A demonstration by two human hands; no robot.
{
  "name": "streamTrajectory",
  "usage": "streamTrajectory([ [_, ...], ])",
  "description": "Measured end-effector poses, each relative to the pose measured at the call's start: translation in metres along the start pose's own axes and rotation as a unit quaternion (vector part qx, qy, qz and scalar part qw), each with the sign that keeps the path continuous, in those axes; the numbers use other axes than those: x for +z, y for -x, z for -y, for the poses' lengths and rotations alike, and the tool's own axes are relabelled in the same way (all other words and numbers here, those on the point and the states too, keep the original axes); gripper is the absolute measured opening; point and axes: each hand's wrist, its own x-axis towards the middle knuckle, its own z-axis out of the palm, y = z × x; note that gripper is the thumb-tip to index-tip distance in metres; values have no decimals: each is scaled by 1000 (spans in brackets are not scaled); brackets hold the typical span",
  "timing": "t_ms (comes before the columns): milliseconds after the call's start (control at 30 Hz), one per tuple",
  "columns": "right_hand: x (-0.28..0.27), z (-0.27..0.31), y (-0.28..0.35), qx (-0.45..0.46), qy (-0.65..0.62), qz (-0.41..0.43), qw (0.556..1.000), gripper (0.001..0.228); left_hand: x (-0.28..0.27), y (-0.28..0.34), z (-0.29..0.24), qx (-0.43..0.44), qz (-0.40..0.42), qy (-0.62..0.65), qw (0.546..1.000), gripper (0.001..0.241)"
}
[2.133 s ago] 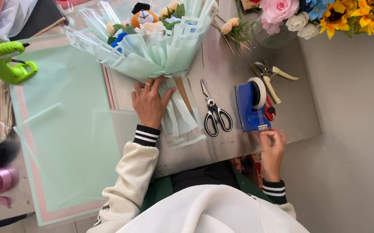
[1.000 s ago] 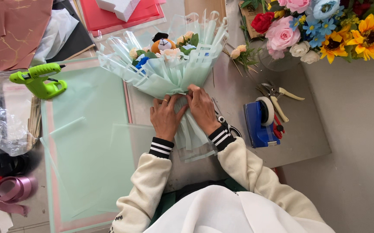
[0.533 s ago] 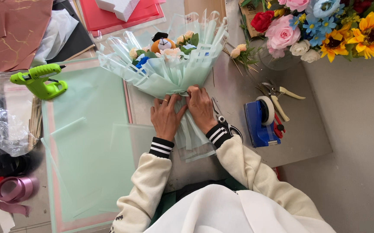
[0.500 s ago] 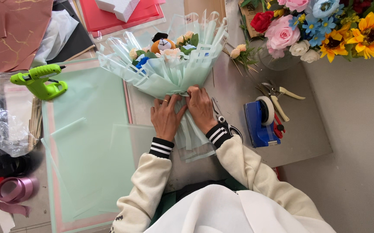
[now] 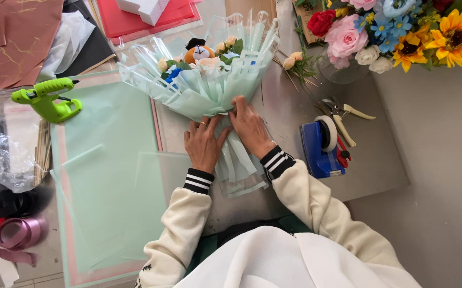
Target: The person wraps a floral bouquet using tissue paper and adhesive tape.
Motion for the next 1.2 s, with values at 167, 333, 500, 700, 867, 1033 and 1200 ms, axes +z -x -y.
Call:
streamTrajectory([
  [167, 17, -4, -1, -21, 60, -55, 996, 31, 5, 1, 1, 5, -5, -12, 1000, 36],
  [333, 25, -8, -2, -25, 94, -68, 993, 33, 10, 2, 3, 6, -9, -18, 1000, 36],
  [500, 4, -16, -10, -30, 80, -69, 994, 33, 2, -1, 0, -14, 19, 34, 999, 35],
  [700, -26, -4, 16, -50, 7, -55, 997, 10, 4, 3, 2, -24, 14, 45, 999, 36],
  [867, -15, 2, 26, 43, 63, -73, 994, 8, 5, 5, 2, -25, -1, 65, 998, 35],
  [1033, -39, -19, 59, 120, -91, -84, 985, 18, 7, 8, 3, -25, -21, 76, 997, 34],
  [1200, -172, -27, 140, 218, 37, -86, 971, 18, 6, 14, 7, -13, 2, 95, 995, 30],
])
